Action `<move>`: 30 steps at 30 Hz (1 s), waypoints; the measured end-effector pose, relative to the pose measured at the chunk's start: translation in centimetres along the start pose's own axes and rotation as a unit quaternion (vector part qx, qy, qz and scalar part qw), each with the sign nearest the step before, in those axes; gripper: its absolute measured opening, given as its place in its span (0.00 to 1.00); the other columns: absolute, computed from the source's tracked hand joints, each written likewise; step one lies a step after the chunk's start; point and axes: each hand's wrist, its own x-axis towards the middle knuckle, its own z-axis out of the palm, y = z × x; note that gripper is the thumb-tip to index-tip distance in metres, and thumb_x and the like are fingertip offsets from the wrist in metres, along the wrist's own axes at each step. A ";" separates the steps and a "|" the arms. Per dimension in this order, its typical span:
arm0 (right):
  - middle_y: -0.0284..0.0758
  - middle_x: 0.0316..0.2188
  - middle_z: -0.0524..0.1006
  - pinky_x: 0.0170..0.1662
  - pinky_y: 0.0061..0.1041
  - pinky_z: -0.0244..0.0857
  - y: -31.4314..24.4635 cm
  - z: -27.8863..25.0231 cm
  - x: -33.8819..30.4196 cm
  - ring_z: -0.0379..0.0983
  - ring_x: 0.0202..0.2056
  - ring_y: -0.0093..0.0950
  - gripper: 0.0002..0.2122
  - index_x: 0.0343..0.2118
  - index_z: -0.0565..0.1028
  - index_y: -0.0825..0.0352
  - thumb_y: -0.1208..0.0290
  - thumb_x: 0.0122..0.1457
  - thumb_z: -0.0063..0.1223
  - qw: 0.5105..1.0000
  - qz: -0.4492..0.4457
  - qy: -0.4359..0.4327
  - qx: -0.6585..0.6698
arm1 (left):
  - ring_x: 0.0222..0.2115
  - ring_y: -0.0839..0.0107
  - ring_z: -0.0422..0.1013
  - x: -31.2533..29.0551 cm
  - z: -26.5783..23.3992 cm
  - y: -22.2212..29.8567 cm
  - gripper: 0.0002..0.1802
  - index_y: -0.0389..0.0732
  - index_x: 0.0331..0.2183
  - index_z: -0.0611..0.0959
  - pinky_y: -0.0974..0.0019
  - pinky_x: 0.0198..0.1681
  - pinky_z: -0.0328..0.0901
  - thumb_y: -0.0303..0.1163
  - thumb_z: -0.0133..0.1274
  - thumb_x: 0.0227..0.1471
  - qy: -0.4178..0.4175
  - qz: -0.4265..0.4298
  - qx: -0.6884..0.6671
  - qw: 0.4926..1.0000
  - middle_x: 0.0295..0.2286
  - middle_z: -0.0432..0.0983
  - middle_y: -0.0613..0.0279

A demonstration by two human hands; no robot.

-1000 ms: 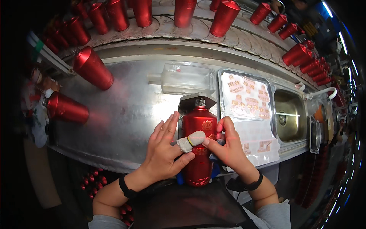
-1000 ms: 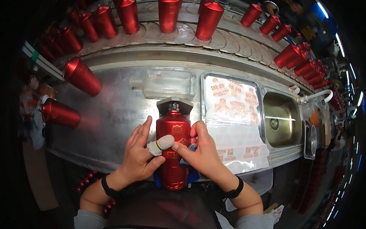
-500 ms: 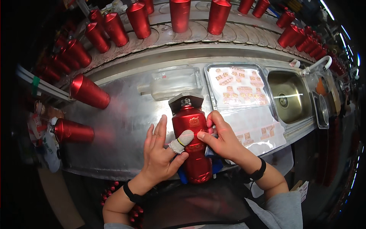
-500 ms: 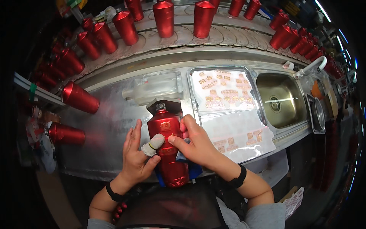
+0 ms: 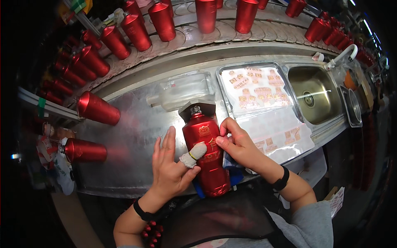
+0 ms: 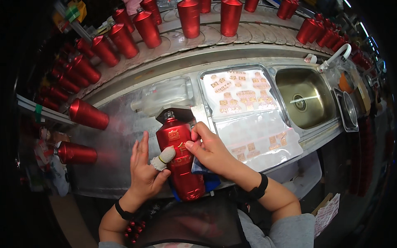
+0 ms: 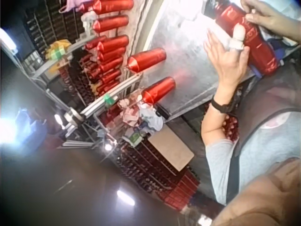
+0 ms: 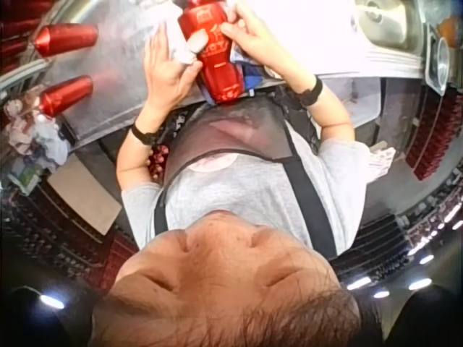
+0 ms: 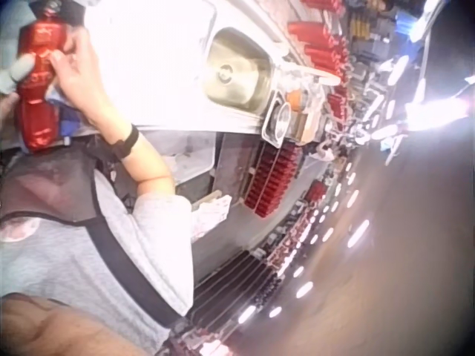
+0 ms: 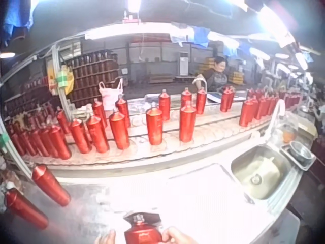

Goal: The person applies a clear adhesive label onto a red bottle by hand, smoothing it out with a cloth and a finger.

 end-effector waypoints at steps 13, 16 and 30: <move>0.31 0.29 0.67 0.31 0.21 0.60 0.2 -0.5 -0.3 0.62 0.28 0.19 0.07 0.37 0.64 0.66 0.70 0.61 0.49 1.000 0.012 -0.008 0.003 | 0.61 0.38 0.49 2.4 -0.4 1.8 0.20 0.57 0.43 0.84 0.31 0.58 0.43 0.49 0.59 0.48 -0.014 0.069 0.051 0.996 0.61 0.52 0.39; 0.31 0.30 0.67 0.34 0.21 0.60 0.5 -0.7 -0.5 0.63 0.31 0.19 0.07 0.37 0.65 0.66 0.70 0.60 0.49 0.999 0.009 -0.013 0.032 | 0.63 0.38 0.46 2.3 -0.9 1.6 0.21 0.56 0.45 0.84 0.35 0.61 0.40 0.49 0.58 0.48 -0.025 0.081 0.055 0.995 0.63 0.48 0.38; 0.31 0.33 0.69 0.40 0.18 0.60 1.1 -0.8 -1.1 0.64 0.35 0.19 0.07 0.39 0.67 0.66 0.74 0.59 0.47 0.997 0.016 -0.012 0.080 | 0.64 0.40 0.42 5.0 -0.8 2.6 0.15 0.51 0.40 0.86 0.36 0.63 0.32 0.45 0.55 0.52 -0.038 0.055 0.072 0.995 0.63 0.50 0.43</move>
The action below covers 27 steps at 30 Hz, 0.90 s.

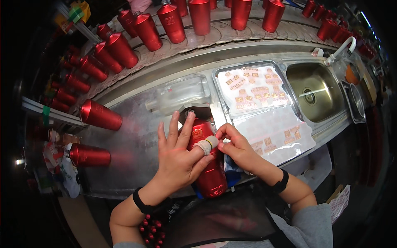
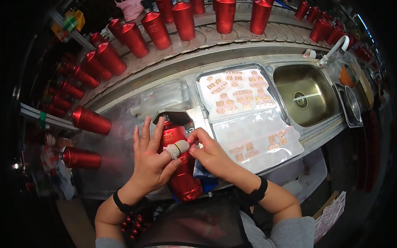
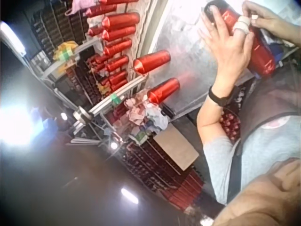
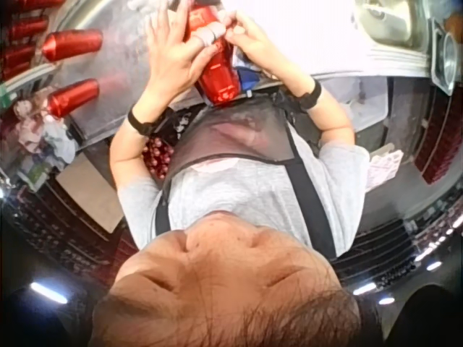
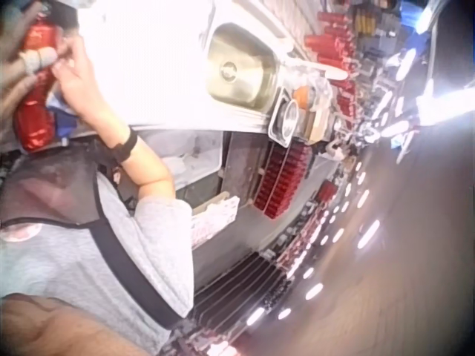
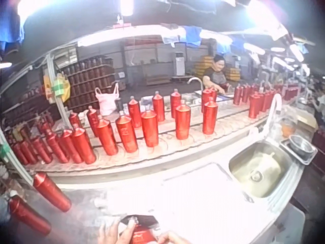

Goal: The person applies a clear adhesive label onto a red bottle by hand, smoothing it out with a cloth and a finger.

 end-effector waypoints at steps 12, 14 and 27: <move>0.32 0.33 0.74 0.44 0.18 0.61 -0.1 -1.9 0.1 0.69 0.36 0.18 0.09 0.39 0.72 0.69 0.72 0.57 0.50 0.980 0.065 0.085 0.170 | 0.65 0.42 0.40 -0.5 0.1 -2.2 0.13 0.55 0.37 0.87 0.32 0.61 0.27 0.47 0.55 0.52 0.034 -0.013 -0.017 0.999 0.64 0.50 0.47; 0.31 0.34 0.74 0.44 0.17 0.61 -0.6 -1.8 -0.2 0.68 0.37 0.17 0.10 0.40 0.72 0.69 0.74 0.55 0.51 0.979 0.070 0.082 0.176 | 0.65 0.41 0.40 -0.1 0.1 -2.6 0.12 0.53 0.35 0.87 0.31 0.61 0.28 0.46 0.54 0.53 0.025 -0.016 -0.015 0.999 0.64 0.50 0.48; 0.33 0.37 0.73 0.43 0.17 0.66 -1.9 -1.0 -1.2 0.70 0.38 0.17 0.19 0.46 0.67 0.70 0.85 0.49 0.55 0.985 0.039 0.091 0.144 | 0.65 0.43 0.40 -2.6 0.3 -2.5 0.21 0.53 0.46 0.83 0.35 0.62 0.26 0.49 0.45 0.58 0.033 -0.058 -0.077 0.995 0.64 0.48 0.45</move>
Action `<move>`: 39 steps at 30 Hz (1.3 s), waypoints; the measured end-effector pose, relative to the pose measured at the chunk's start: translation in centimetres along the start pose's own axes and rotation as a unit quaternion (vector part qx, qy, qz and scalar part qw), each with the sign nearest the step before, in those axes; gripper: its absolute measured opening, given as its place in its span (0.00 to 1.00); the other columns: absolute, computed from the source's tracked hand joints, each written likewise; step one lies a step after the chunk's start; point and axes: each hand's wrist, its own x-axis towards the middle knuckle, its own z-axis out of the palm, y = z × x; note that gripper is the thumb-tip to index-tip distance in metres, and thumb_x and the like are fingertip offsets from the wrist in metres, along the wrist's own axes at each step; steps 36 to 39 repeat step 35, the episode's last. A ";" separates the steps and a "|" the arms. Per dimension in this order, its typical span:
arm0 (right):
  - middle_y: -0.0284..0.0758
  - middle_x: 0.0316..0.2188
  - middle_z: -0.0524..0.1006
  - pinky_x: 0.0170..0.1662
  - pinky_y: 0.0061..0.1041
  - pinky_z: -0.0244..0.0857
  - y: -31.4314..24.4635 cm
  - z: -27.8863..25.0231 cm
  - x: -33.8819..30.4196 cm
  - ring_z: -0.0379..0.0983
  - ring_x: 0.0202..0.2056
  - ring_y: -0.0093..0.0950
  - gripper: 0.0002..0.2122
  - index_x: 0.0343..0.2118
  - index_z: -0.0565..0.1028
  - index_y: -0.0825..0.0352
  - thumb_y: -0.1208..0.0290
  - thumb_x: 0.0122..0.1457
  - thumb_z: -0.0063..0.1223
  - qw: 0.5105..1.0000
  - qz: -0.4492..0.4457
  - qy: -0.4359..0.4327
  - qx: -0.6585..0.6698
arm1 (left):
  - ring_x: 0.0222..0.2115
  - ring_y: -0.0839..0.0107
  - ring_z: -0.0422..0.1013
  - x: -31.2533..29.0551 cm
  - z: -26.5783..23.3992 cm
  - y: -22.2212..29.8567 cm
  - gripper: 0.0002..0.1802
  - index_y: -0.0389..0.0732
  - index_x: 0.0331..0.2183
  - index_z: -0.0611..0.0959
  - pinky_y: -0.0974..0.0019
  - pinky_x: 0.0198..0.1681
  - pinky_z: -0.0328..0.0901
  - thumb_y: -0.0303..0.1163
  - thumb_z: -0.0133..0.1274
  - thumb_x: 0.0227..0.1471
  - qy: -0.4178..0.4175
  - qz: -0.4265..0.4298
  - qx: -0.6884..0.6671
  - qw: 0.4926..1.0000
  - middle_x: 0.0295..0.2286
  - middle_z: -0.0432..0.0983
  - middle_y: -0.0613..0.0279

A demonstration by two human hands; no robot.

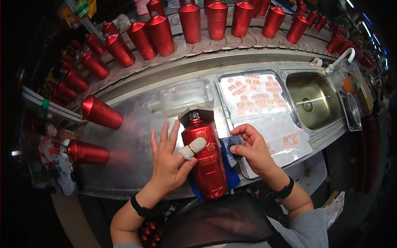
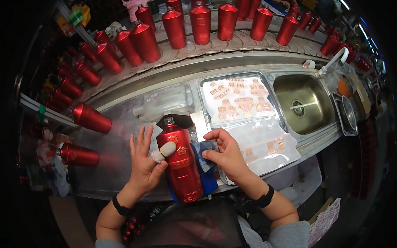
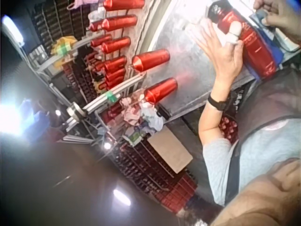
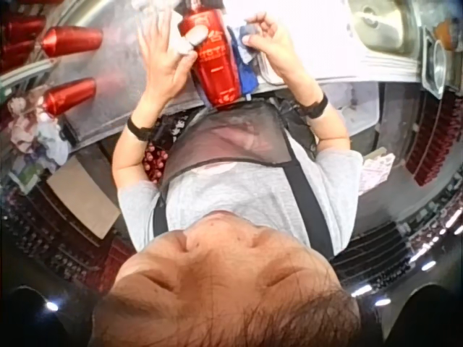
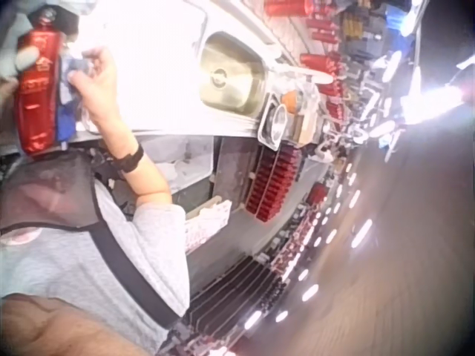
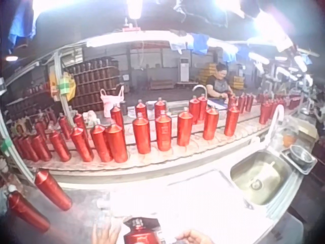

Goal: The person applies a clear adhesive label onto a red bottle by hand, smoothing it out with a cloth and a finger.

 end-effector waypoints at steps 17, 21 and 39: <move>0.36 0.32 0.77 0.38 0.26 0.67 -1.8 3.3 0.0 0.73 0.34 0.30 0.13 0.34 0.75 0.67 0.86 0.43 0.56 0.847 -0.357 -0.013 -0.394 | 0.64 0.37 0.39 -3.2 1.7 1.3 0.20 0.51 0.46 0.84 0.32 0.61 0.26 0.48 0.47 0.58 0.023 0.000 -0.072 0.997 0.64 0.45 0.39; 0.36 0.34 0.78 0.40 0.34 0.64 -2.2 3.5 -1.6 0.72 0.35 0.37 0.16 0.32 0.76 0.65 0.86 0.35 0.53 0.756 -0.431 -0.122 -0.478 | 0.64 0.42 0.43 -5.9 1.9 0.8 0.19 0.48 0.46 0.84 0.35 0.62 0.31 0.44 0.50 0.56 0.096 -0.054 -0.160 0.981 0.63 0.49 0.39; 0.31 0.33 0.79 0.38 0.31 0.64 -2.2 6.2 -3.9 0.71 0.32 0.31 0.13 0.31 0.80 0.62 0.75 0.36 0.60 0.708 -0.433 -0.219 -0.514 | 0.61 0.51 0.57 -7.3 2.9 -0.2 0.28 0.35 0.57 0.70 0.43 0.63 0.42 0.40 0.49 0.59 0.132 -0.148 -0.308 0.930 0.57 0.63 0.43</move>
